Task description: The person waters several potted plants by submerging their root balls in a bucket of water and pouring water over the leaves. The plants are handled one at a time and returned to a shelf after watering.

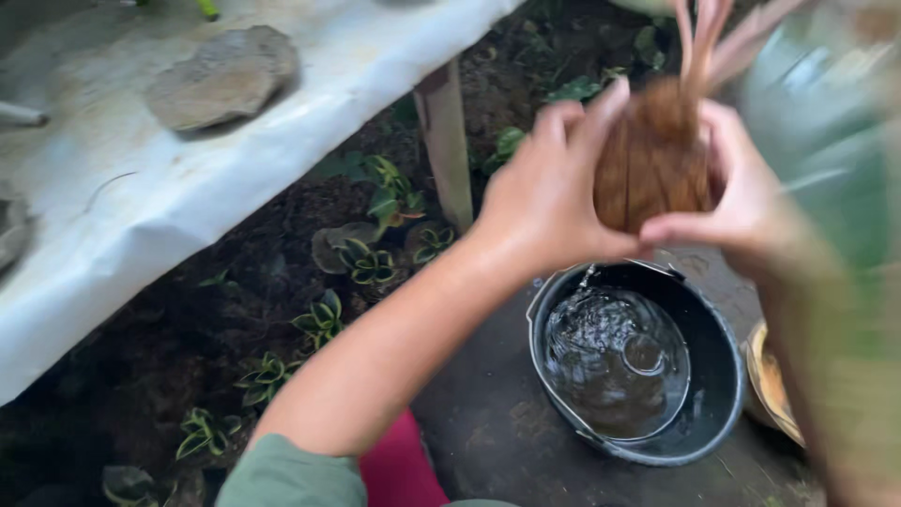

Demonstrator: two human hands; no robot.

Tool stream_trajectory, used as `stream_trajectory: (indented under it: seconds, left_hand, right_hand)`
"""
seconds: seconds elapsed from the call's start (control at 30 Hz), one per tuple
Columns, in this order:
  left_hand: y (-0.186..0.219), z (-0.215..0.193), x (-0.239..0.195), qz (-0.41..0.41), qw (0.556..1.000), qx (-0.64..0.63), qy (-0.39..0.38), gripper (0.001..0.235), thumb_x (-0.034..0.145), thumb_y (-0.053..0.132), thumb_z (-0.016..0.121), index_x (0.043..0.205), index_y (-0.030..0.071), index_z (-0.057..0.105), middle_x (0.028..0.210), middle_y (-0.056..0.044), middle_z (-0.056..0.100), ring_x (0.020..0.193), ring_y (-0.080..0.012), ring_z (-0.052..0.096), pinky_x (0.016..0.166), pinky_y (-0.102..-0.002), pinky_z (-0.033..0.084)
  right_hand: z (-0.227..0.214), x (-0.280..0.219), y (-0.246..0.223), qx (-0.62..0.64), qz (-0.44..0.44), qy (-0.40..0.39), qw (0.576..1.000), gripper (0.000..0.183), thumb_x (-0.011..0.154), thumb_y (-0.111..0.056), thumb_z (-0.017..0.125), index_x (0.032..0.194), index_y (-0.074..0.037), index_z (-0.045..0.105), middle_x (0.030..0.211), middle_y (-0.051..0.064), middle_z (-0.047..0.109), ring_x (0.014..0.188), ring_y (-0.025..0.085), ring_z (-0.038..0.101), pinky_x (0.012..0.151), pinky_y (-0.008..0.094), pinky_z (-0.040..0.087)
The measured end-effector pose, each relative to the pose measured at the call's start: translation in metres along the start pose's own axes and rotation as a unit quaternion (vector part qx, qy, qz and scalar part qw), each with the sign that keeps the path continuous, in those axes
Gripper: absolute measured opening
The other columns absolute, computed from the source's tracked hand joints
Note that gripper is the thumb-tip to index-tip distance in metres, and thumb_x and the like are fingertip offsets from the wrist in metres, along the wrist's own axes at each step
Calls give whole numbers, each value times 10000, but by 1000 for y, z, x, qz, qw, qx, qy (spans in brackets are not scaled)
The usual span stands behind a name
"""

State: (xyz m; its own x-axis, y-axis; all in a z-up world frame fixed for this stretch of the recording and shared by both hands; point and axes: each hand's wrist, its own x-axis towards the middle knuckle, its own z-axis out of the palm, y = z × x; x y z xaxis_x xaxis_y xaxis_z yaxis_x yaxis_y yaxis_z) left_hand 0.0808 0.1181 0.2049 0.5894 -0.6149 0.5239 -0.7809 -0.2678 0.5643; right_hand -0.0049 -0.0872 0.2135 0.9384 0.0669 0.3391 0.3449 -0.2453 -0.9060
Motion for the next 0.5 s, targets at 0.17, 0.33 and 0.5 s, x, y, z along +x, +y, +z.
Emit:
stream_trajectory:
  seconds: [0.17,0.33,0.5]
  left_hand:
    - [-11,-132,17,-9,989,105,104,1049,521,646,970,1316,104,554,1196,-213,653,1046,-372,690,854,-450,569]
    - [-46,-236,5,-55,979,168,102,725,573,604,944,986,52,721,902,-158,737,819,-325,715,774,-441,552]
    - [-93,-272,-30,77,940,251,219,974,608,473,1061,1283,-20,561,1199,-254,665,1101,-399,655,942,-458,530]
  right_hand:
    - [53,102,-70,103,-60,-110,987,775,790,-189,892,1443,-74,492,1423,68,562,1293,157,609,1046,341,546]
    - [119,197,-78,28,-62,-176,982,466,914,-224,832,1299,-13,675,1215,69,733,1141,178,714,1049,348,573]
    - [191,256,-63,-4,-105,-175,979,636,796,-259,891,1314,-2,626,1291,128,685,1170,190,685,1041,360,584]
